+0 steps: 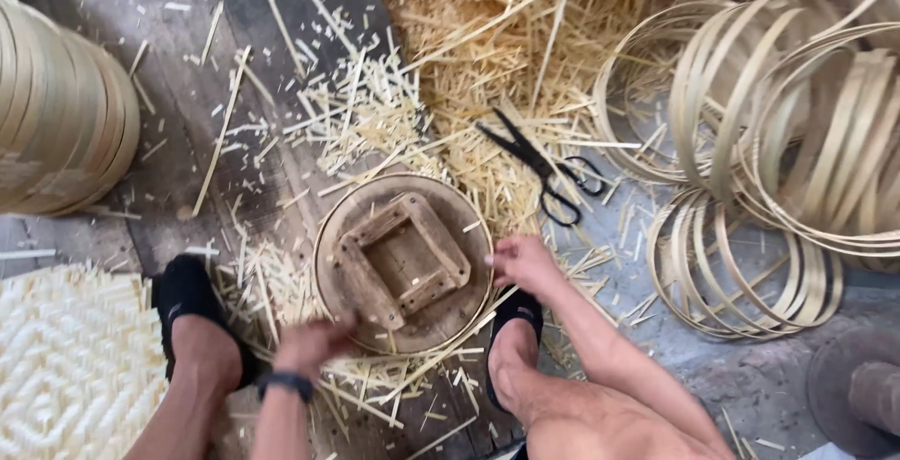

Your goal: Assembling bamboo steamer components using a wooden jig and scissors to trim strips.

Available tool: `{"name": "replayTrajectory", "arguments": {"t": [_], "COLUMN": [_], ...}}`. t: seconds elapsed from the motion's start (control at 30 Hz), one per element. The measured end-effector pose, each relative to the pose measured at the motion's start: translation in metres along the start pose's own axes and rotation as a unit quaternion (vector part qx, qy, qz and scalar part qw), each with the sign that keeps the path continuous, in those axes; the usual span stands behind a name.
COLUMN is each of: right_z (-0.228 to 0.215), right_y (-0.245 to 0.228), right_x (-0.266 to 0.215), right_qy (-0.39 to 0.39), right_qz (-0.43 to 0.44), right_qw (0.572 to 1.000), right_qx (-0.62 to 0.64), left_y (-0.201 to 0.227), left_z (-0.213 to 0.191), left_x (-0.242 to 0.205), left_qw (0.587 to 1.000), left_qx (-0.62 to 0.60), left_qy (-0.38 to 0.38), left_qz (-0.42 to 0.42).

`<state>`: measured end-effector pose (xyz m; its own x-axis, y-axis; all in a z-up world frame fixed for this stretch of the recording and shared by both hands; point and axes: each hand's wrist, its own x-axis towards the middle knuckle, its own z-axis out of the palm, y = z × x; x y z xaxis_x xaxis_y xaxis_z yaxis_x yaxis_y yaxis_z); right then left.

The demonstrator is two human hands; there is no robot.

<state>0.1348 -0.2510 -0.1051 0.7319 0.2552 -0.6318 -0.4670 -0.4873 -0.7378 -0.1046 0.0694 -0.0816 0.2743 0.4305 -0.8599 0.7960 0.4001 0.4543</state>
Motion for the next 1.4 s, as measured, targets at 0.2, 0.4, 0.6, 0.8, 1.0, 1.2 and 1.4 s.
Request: {"name": "replayTrajectory", "arguments": {"t": [0.2, 0.4, 0.6, 0.8, 1.0, 1.2, 1.4], "right_z": [0.011, 0.011, 0.011, 0.012, 0.036, 0.064, 0.002], "right_y": [0.021, 0.009, 0.020, 0.021, -0.136, -0.180, -0.115], "right_x": [-0.013, -0.028, -0.030, -0.030, -0.086, -0.098, -0.080], "right_qy": [-0.040, -0.027, -0.092, -0.124, -0.012, -0.266, -0.250], "right_qz": [0.095, 0.068, 0.129, 0.076, -0.251, -0.142, -0.132], "right_qw": [0.993, 0.997, 0.987, 0.989, 0.955, 0.937, 0.890], "right_qx": [0.050, 0.011, 0.033, 0.023, -0.158, 0.178, 0.358], "left_y": [-0.042, -0.023, -0.090, -0.078, 0.031, 0.084, 0.030], "left_z": [0.026, 0.041, 0.086, 0.078, 0.042, 0.056, 0.015], "left_x": [-0.036, -0.072, -0.039, -0.055, -0.130, -0.181, -0.116], "left_qw": [0.974, 0.975, 0.940, 0.936, 0.990, 0.899, 0.908], "left_qx": [-0.223, -0.211, -0.322, -0.349, -0.089, 0.041, -0.120], "left_qy": [0.004, 0.066, 0.005, 0.004, 0.014, 0.074, 0.104], "left_qz": [-0.048, -0.031, -0.109, -0.049, 0.105, 0.429, 0.388]}}
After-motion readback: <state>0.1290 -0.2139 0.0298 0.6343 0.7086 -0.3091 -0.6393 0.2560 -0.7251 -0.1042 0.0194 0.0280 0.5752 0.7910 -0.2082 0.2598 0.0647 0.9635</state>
